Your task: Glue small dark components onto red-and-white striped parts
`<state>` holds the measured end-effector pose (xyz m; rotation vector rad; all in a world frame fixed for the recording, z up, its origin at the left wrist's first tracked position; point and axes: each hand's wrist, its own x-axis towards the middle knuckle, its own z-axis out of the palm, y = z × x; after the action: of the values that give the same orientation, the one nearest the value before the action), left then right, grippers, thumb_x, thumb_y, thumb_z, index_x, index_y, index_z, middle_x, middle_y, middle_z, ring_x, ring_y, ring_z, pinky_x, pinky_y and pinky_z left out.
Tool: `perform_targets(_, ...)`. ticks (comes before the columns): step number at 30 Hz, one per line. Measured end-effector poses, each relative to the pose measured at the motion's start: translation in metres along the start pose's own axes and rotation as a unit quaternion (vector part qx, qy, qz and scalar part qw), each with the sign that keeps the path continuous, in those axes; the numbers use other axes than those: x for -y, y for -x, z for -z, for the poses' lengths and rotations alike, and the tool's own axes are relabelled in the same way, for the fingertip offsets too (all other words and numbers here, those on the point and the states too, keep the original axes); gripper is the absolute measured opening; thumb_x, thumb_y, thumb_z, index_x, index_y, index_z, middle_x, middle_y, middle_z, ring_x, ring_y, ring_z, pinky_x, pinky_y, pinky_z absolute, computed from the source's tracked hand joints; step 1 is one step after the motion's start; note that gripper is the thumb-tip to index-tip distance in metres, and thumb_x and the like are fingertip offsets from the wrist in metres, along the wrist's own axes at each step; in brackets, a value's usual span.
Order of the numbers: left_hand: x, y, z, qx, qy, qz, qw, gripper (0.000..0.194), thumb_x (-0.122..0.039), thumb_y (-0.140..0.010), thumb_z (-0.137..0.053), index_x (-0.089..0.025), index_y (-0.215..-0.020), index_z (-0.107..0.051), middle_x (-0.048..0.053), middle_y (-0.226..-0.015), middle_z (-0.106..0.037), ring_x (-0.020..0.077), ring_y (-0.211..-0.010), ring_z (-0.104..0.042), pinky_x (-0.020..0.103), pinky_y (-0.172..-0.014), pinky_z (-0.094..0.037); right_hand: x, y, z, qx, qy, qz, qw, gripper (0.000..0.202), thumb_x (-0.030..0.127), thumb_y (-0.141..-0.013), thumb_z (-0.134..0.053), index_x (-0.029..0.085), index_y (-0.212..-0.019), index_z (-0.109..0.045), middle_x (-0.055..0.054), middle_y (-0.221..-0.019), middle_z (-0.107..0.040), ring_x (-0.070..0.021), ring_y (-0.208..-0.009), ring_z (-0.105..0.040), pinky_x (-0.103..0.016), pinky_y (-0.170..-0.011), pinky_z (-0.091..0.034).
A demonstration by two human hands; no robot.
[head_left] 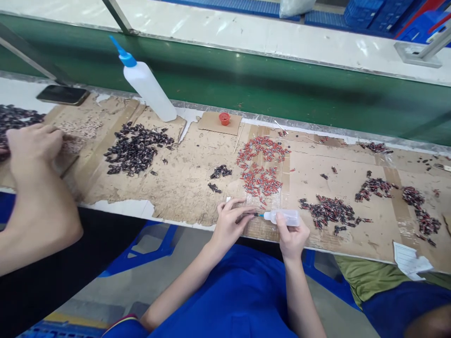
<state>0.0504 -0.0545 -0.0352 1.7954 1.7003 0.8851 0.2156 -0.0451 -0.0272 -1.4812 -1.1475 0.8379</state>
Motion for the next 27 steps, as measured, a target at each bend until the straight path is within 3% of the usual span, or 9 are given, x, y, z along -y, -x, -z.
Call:
perform_targets(7,-0.0001,-0.0008,0.0008,0.003,-0.002,0.013,1.0,0.015,-0.019,-0.081,-0.07,-0.03,-0.091,-0.073,0.0,-0.095,-0.076,0.0224,-0.108,-0.061,0.04,-0.09,-0.032,-0.0064,-0.0005,0.0001,0.011,0.042,0.003,0.999,0.026,0.041,-0.075,-0.068,0.015,-0.069,-0.07,-0.004,-0.062,-0.071,-0.0186,-0.056,-0.065,-0.028,-0.055,-0.051)
perform_targets(15,-0.0021,-0.0022,0.0012,0.006,-0.01,0.034,0.999,0.011,-0.021,-0.08,-0.071,-0.03,-0.085,-0.074,0.002,-0.094,-0.076,0.0234,-0.107,-0.061,0.041,-0.088,-0.031,0.0005,0.0005,-0.0032,-0.061,0.019,-0.002,0.998,0.027,0.042,-0.074,-0.068,0.016,-0.069,-0.07,-0.005,-0.062,-0.071,-0.02,-0.055,-0.066,-0.03,-0.053,-0.053)
perform_targets(22,-0.0045,-0.0019,0.0007,-0.001,-0.013,0.032,0.999,0.013,-0.02,-0.08,-0.072,-0.031,-0.087,-0.074,0.001,-0.091,-0.076,0.0237,-0.107,-0.061,0.041,-0.089,-0.03,-0.0054,0.0019,-0.0008,-0.014,0.022,-0.001,1.0,0.026,0.041,-0.073,-0.07,0.016,-0.069,-0.07,-0.004,-0.062,-0.071,-0.0188,-0.056,-0.064,-0.029,-0.054,-0.052)
perform_targets(27,-0.0056,0.0005,-0.0009,-0.006,-0.025,0.031,0.999,0.014,-0.02,-0.082,-0.069,-0.031,-0.088,-0.074,0.0,-0.089,-0.076,0.0243,-0.108,-0.061,0.042,-0.089,-0.03,-0.0034,0.0007,-0.0011,-0.018,0.037,-0.002,0.999,0.027,0.041,-0.074,-0.069,0.015,-0.067,-0.069,-0.003,-0.059,-0.069,-0.0176,-0.053,-0.062,-0.028,-0.053,-0.05)
